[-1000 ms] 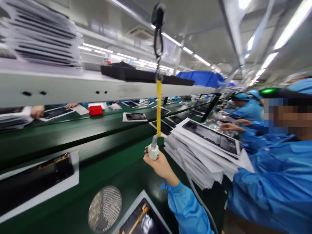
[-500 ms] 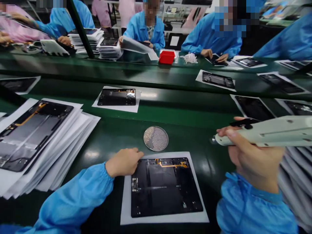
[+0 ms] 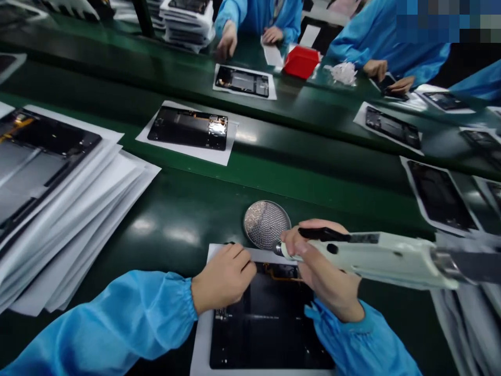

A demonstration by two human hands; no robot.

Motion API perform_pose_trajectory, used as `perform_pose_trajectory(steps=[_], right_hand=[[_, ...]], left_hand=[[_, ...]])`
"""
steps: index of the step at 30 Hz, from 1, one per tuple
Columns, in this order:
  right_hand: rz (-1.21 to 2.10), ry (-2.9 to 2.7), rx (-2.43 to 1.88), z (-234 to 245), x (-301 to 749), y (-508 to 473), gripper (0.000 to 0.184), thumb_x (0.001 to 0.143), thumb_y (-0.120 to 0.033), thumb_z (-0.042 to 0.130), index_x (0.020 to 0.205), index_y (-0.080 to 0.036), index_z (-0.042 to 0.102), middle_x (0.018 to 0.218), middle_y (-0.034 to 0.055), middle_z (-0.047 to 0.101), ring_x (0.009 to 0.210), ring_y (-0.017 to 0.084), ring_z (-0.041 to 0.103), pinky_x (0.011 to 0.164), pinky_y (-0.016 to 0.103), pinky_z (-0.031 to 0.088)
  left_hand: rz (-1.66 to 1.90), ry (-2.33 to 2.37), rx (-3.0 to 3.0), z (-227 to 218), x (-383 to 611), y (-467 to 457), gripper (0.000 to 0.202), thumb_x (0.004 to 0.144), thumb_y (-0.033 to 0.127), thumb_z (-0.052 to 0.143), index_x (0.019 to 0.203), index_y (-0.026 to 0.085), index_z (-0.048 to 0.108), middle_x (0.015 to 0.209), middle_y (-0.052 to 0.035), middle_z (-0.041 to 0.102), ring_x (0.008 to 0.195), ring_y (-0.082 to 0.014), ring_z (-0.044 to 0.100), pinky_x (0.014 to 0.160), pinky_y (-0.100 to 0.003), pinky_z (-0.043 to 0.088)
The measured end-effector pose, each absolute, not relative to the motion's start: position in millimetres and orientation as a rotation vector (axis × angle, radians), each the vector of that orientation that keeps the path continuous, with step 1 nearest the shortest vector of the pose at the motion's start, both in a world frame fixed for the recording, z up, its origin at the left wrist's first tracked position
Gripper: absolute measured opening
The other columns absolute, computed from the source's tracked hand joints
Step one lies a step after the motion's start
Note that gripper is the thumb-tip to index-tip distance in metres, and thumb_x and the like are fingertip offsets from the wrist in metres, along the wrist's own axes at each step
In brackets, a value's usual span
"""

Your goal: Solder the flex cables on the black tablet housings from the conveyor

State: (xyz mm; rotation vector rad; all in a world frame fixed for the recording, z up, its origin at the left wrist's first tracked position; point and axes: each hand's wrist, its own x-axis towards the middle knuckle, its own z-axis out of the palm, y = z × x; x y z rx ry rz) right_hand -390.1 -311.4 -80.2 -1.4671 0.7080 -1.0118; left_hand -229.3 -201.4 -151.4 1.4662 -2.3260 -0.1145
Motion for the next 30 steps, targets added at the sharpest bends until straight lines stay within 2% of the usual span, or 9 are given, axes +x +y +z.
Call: perform_pose_trajectory(steps=[6,13,20,30], right_hand=[[-1.045,0.603,-1.378,-80.6,-371.4,-313.3,0.025,0.084,-0.009,0.064,0.104,-0.024,0.067,0.062,-0.0028,0.060,0.060,0.015,0.057,0.074,0.042,0.055],[-0.983,0.646,-1.457,-81.0,-374.0,-312.2,0.031,0.082,-0.005,0.060,0.106,-0.023,0.066,0.065,-0.0025,0.061,0.065,0.015,0.058,0.081,0.044,0.055],[-1.014,0.635,-1.485,-85.3,-373.2,-313.1,0.033,0.081,-0.003,0.060,0.107,-0.023,0.066,0.065,-0.0026,0.062,0.064,0.015,0.059,0.080,0.044,0.055],[-1.014,0.664,-1.463,-85.5,-374.0,-313.4,0.029,0.081,-0.006,0.063,0.104,-0.023,0.067,0.063,-0.0030,0.061,0.061,0.016,0.058,0.076,0.043,0.054]], left_hand=[[-0.118,-2.145,1.484,-146.5,-232.0,-203.6,0.027,0.096,0.007,0.036,0.087,0.011,0.062,0.087,-0.0112,0.056,0.076,-0.0216,0.046,0.063,-0.035,0.044],[-0.072,-2.075,1.510,-142.4,-234.4,-204.6,0.022,0.096,0.008,0.048,0.080,0.009,0.064,0.082,-0.0102,0.057,0.074,-0.0221,0.049,0.060,-0.035,0.042],[-0.067,-2.141,1.495,-137.9,-232.5,-206.8,0.022,0.094,0.008,0.049,0.076,0.010,0.061,0.076,-0.0079,0.052,0.069,-0.0219,0.048,0.056,-0.035,0.040],[-0.075,-2.189,1.487,-137.0,-230.9,-208.5,0.023,0.095,0.008,0.045,0.079,0.010,0.061,0.078,-0.0083,0.052,0.070,-0.0219,0.049,0.057,-0.035,0.043]])
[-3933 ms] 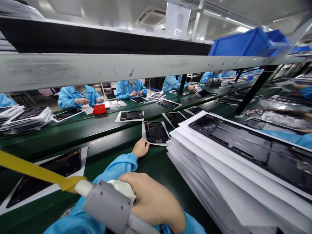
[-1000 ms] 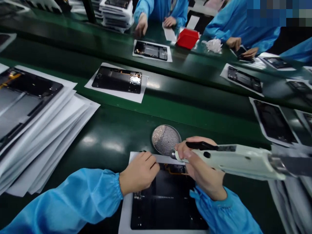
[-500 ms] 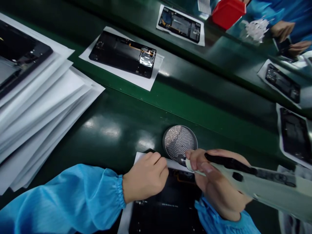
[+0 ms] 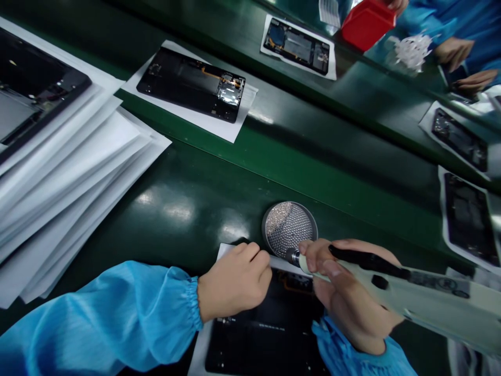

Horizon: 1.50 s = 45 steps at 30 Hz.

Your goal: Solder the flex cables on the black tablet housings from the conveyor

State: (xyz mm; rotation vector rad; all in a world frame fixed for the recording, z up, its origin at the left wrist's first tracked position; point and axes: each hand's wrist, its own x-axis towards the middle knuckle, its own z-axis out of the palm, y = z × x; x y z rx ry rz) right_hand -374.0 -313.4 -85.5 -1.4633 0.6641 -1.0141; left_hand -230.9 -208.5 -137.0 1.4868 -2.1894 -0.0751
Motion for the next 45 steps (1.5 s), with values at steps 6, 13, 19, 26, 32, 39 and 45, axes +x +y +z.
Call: perform_pose_trajectory(steps=[6,13,19,26,32,39,45], right_hand=[[-1.000,0.644,-1.450,-83.9,-372.9,-313.5,0.029,0.081,-0.005,0.062,0.103,-0.023,0.066,0.063,-0.0028,0.060,0.061,0.015,0.058,0.074,0.042,0.053],[-1.014,0.640,-1.417,-87.2,-373.1,-312.0,0.028,0.082,-0.007,0.063,0.103,-0.024,0.066,0.063,-0.0036,0.059,0.062,0.015,0.058,0.078,0.042,0.055],[-0.996,0.625,-1.470,-80.3,-376.1,-311.8,0.031,0.082,-0.009,0.065,0.109,-0.024,0.067,0.064,-0.0023,0.061,0.064,0.015,0.059,0.081,0.043,0.055],[-1.063,0.720,-1.380,-57.4,-398.5,-305.8,0.026,0.079,-0.017,0.073,0.103,-0.027,0.069,0.064,-0.0034,0.057,0.063,0.015,0.057,0.075,0.041,0.054],[-1.120,0.636,-1.416,-68.2,-402.1,-300.6,0.026,0.083,-0.011,0.067,0.104,-0.025,0.070,0.065,-0.0008,0.062,0.068,0.016,0.060,0.072,0.038,0.055],[-1.113,0.645,-1.440,-78.7,-403.7,-294.6,0.027,0.084,-0.010,0.067,0.108,-0.023,0.067,0.076,0.0008,0.066,0.075,0.017,0.064,0.078,0.040,0.055],[-1.078,0.659,-1.440,-85.4,-406.2,-291.8,0.025,0.087,-0.013,0.066,0.109,-0.024,0.066,0.078,0.0002,0.066,0.077,0.018,0.066,0.076,0.040,0.055]], left_hand=[[-0.062,-2.171,1.490,-137.7,-230.8,-209.1,0.020,0.094,0.008,0.048,0.080,0.010,0.062,0.078,-0.0081,0.052,0.070,-0.0220,0.048,0.058,-0.035,0.043],[-0.049,-2.148,1.497,-137.7,-231.8,-209.4,0.020,0.094,0.008,0.049,0.078,0.010,0.061,0.077,-0.0075,0.051,0.070,-0.0213,0.047,0.057,-0.034,0.042],[-0.085,-2.167,1.502,-135.8,-229.9,-210.1,0.026,0.095,0.007,0.041,0.077,0.011,0.060,0.078,-0.0082,0.051,0.071,-0.0215,0.046,0.058,-0.035,0.043],[-0.158,-2.204,1.497,-133.3,-237.6,-214.8,0.012,0.093,0.011,0.051,0.083,0.012,0.059,0.082,-0.0078,0.054,0.074,-0.0218,0.049,0.061,-0.035,0.046],[-0.126,-2.238,1.488,-141.8,-244.2,-221.1,0.009,0.095,0.015,0.057,0.088,0.011,0.061,0.084,-0.0071,0.057,0.079,-0.0211,0.051,0.066,-0.033,0.046],[-0.093,-2.269,1.509,-144.7,-245.5,-222.3,0.015,0.100,0.019,0.053,0.093,0.012,0.064,0.087,-0.0065,0.058,0.083,-0.0218,0.050,0.067,-0.033,0.042],[-0.011,-2.293,1.437,-147.5,-244.7,-222.4,0.017,0.099,0.018,0.054,0.086,0.012,0.062,0.082,-0.0051,0.057,0.079,-0.0209,0.049,0.064,-0.032,0.035]])
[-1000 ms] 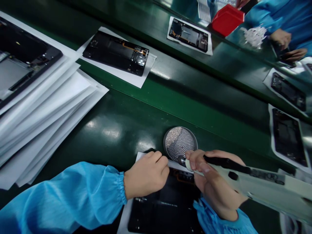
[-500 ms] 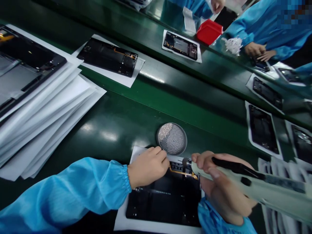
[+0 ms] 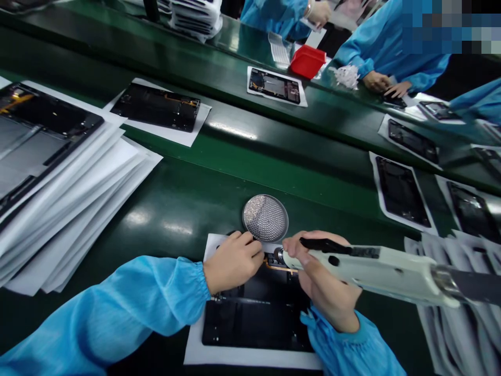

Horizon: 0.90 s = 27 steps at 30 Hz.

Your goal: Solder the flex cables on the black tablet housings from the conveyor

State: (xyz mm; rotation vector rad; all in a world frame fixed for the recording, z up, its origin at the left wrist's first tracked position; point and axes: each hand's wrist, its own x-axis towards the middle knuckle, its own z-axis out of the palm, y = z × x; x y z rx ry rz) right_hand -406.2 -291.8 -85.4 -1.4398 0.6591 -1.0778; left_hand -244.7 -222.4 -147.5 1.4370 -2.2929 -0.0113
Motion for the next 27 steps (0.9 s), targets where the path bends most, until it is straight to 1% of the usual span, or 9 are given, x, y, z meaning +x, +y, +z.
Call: perform_pose_trajectory(steps=[4,6,9,14,20,27], right_hand=[[-1.032,0.713,-1.470,-91.0,-408.3,-290.6,0.024,0.087,-0.015,0.068,0.110,-0.024,0.066,0.081,0.0012,0.067,0.079,0.019,0.067,0.078,0.042,0.056],[-1.028,0.723,-1.469,-93.4,-408.7,-290.4,0.024,0.087,-0.015,0.068,0.109,-0.024,0.067,0.081,0.0015,0.067,0.079,0.019,0.067,0.078,0.042,0.056],[-1.025,0.743,-1.459,-95.4,-407.8,-290.1,0.024,0.086,-0.016,0.069,0.108,-0.025,0.067,0.081,0.0014,0.067,0.077,0.018,0.066,0.077,0.041,0.057],[-1.035,0.776,-1.426,-95.2,-403.9,-288.2,0.023,0.083,-0.018,0.072,0.104,-0.024,0.067,0.079,0.0004,0.066,0.074,0.018,0.066,0.075,0.040,0.057],[-0.998,0.746,-1.418,-98.9,-403.2,-287.7,0.023,0.085,-0.015,0.069,0.106,-0.024,0.066,0.077,0.0007,0.065,0.077,0.020,0.066,0.075,0.042,0.056],[-1.011,0.669,-1.421,-92.9,-398.6,-290.6,0.027,0.082,-0.012,0.068,0.106,-0.025,0.068,0.071,-0.0004,0.064,0.069,0.017,0.060,0.072,0.040,0.055]], left_hand=[[0.052,-2.363,1.399,-145.7,-245.1,-219.0,0.018,0.098,0.015,0.052,0.085,0.010,0.064,0.082,-0.0068,0.058,0.077,-0.0206,0.049,0.063,-0.033,0.033],[0.060,-2.402,1.395,-144.3,-245.8,-215.8,0.019,0.098,0.014,0.050,0.088,0.009,0.065,0.087,-0.0091,0.059,0.079,-0.0210,0.049,0.064,-0.033,0.033],[0.018,-2.421,1.402,-142.9,-247.1,-210.6,0.023,0.098,0.015,0.048,0.085,0.010,0.066,0.095,-0.0120,0.061,0.083,-0.0223,0.050,0.066,-0.035,0.034],[-0.020,-2.415,1.410,-142.3,-248.1,-206.0,0.025,0.098,0.017,0.049,0.083,0.011,0.068,0.103,-0.0129,0.062,0.089,-0.0251,0.052,0.067,-0.036,0.034],[-0.051,-2.404,1.407,-141.9,-249.4,-206.0,0.021,0.096,0.018,0.054,0.082,0.011,0.068,0.100,-0.0129,0.061,0.089,-0.0251,0.052,0.067,-0.036,0.034],[-0.037,-2.368,1.398,-142.3,-249.5,-206.3,0.020,0.095,0.018,0.055,0.082,0.011,0.070,0.100,-0.0127,0.062,0.089,-0.0261,0.053,0.066,-0.037,0.034]])
